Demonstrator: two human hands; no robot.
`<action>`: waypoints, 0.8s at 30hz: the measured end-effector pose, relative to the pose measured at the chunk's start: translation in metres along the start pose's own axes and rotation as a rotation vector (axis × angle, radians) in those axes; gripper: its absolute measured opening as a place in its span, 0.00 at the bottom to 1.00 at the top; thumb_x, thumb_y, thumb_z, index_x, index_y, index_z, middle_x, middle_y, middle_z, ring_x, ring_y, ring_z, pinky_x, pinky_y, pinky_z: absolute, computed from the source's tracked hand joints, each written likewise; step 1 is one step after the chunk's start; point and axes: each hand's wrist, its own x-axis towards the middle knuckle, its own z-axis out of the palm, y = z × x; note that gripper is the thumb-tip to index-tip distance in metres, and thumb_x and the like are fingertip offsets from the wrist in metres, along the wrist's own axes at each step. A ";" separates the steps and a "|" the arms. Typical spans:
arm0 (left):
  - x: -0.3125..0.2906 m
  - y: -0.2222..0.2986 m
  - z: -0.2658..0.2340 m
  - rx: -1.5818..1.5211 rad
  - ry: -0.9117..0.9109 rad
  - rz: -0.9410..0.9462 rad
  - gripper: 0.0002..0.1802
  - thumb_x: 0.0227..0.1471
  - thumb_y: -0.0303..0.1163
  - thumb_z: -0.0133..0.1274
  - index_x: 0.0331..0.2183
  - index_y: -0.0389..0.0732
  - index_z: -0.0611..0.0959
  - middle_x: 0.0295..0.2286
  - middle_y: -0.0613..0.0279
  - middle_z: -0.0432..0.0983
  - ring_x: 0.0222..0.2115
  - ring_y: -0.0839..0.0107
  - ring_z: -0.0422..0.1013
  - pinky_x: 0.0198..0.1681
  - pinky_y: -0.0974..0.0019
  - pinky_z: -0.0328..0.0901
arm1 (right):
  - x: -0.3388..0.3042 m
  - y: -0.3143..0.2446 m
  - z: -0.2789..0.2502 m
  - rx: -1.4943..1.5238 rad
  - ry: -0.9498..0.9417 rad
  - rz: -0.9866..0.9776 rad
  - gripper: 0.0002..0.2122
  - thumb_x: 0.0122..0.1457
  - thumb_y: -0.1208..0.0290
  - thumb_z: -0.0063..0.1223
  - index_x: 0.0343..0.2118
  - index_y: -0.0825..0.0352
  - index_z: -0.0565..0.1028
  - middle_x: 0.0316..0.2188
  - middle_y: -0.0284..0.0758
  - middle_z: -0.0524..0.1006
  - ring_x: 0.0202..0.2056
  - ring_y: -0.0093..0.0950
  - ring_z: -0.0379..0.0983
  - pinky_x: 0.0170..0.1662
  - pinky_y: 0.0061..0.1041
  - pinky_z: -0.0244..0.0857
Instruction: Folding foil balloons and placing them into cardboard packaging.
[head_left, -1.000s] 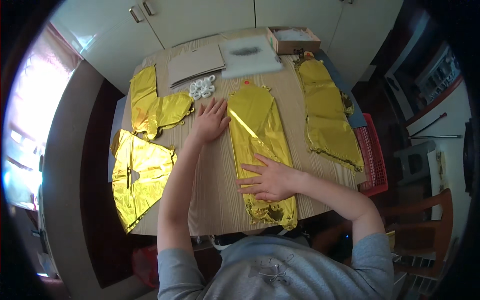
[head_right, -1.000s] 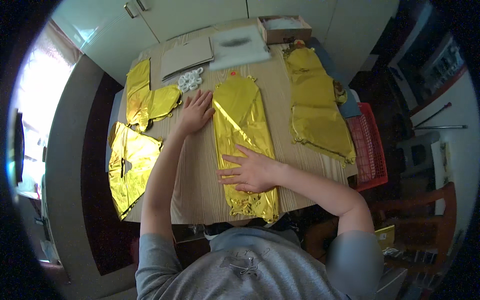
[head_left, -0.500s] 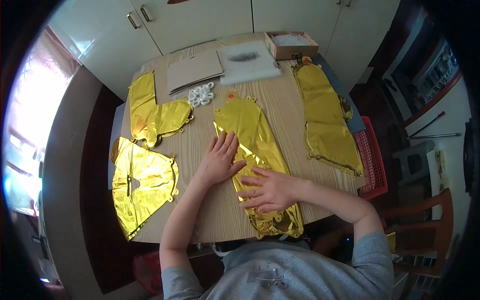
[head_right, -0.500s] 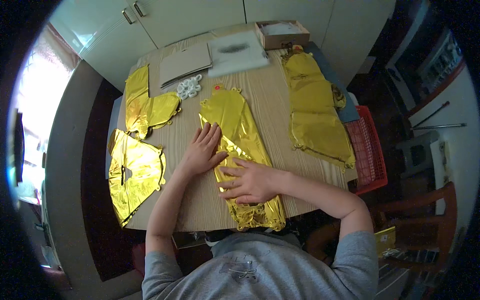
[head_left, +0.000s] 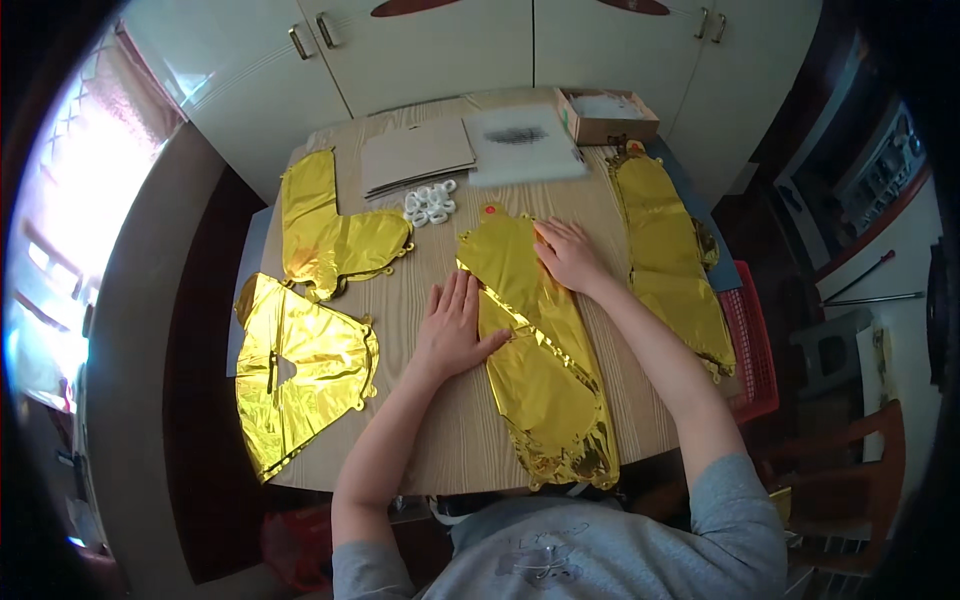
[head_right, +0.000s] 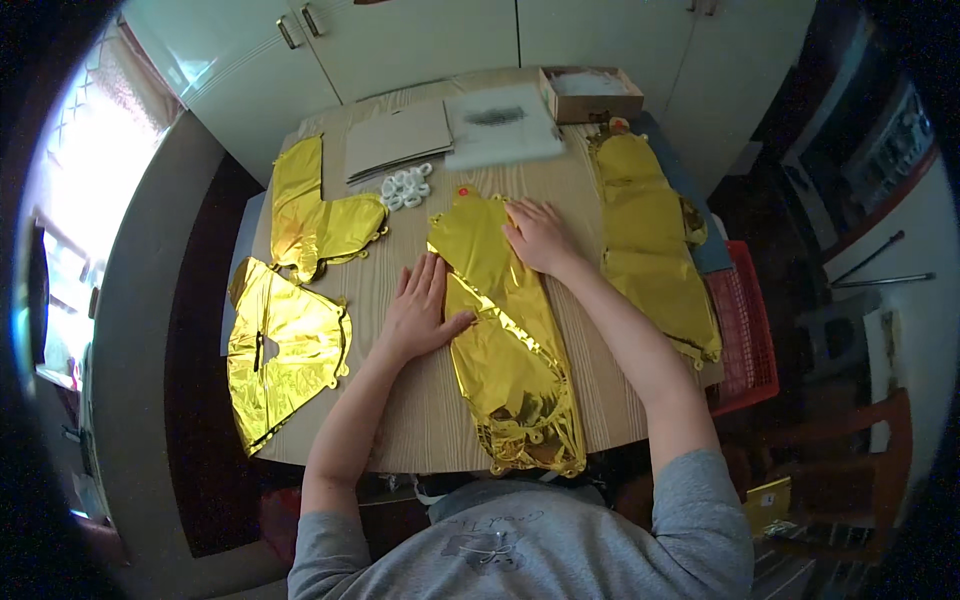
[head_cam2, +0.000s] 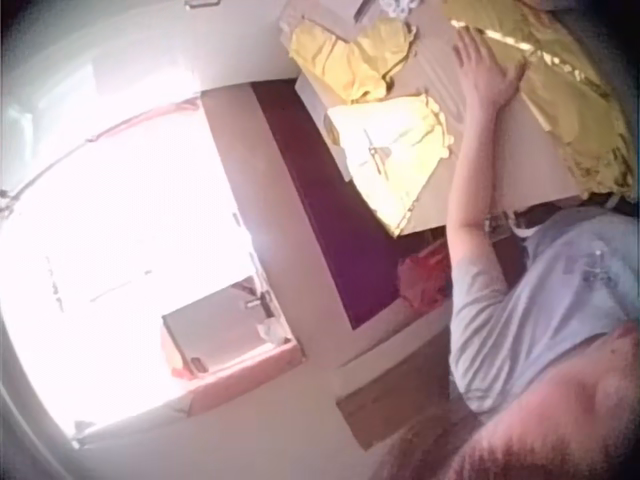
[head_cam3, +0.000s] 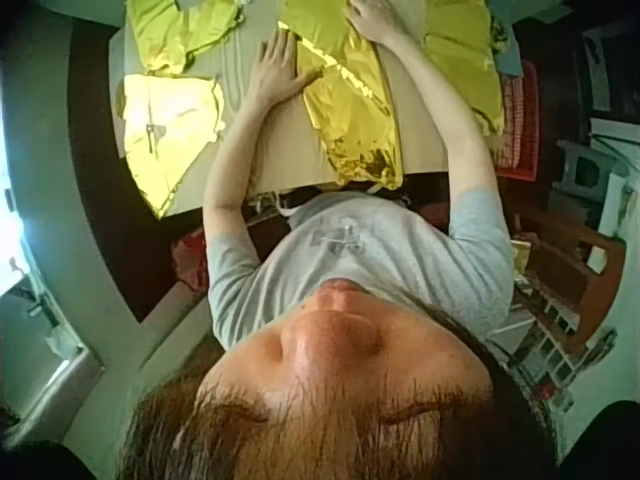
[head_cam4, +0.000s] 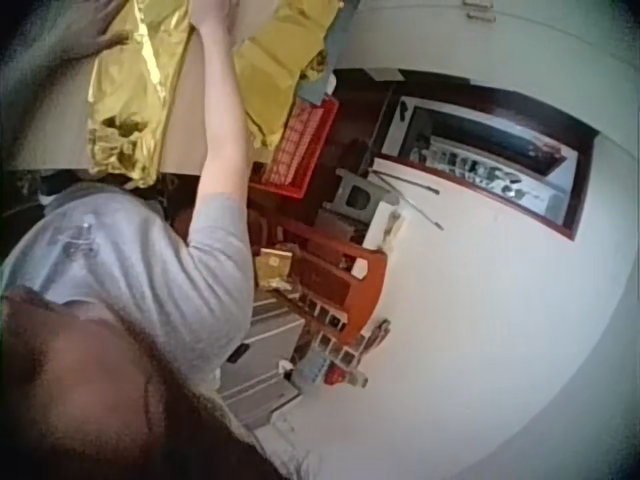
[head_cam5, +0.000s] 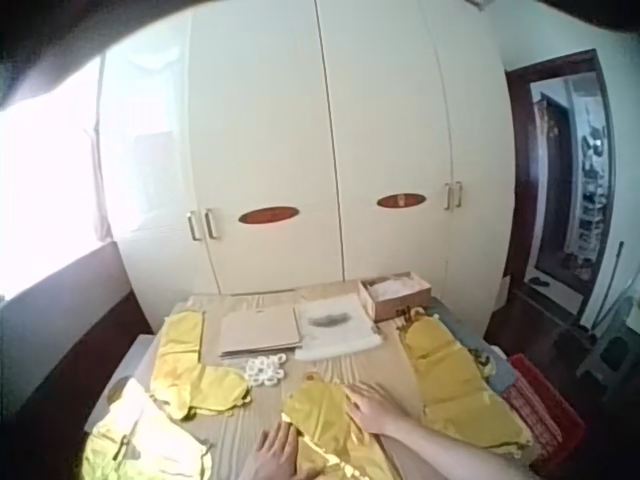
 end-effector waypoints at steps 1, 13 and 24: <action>0.000 -0.002 -0.001 -0.004 -0.008 -0.003 0.56 0.50 0.68 0.43 0.60 0.26 0.55 0.61 0.37 0.50 0.64 0.49 0.44 0.65 0.47 0.39 | 0.001 -0.003 0.000 -0.024 -0.015 0.004 0.24 0.64 0.56 0.38 0.58 0.66 0.64 0.60 0.40 0.65 0.63 0.36 0.55 0.66 0.42 0.43; -0.001 -0.001 0.002 0.022 -0.003 0.008 0.55 0.50 0.68 0.41 0.60 0.27 0.56 0.61 0.38 0.51 0.65 0.50 0.44 0.65 0.47 0.38 | -0.002 -0.009 -0.004 -0.046 -0.051 -0.006 0.25 0.65 0.55 0.36 0.60 0.65 0.64 0.62 0.35 0.63 0.64 0.34 0.54 0.66 0.44 0.41; -0.001 0.000 -0.001 0.023 -0.013 0.007 0.54 0.51 0.68 0.42 0.60 0.28 0.56 0.61 0.37 0.49 0.65 0.48 0.43 0.65 0.46 0.39 | 0.020 -0.001 -0.001 0.032 0.107 -0.091 0.23 0.60 0.58 0.47 0.55 0.65 0.68 0.56 0.40 0.70 0.59 0.37 0.62 0.63 0.44 0.49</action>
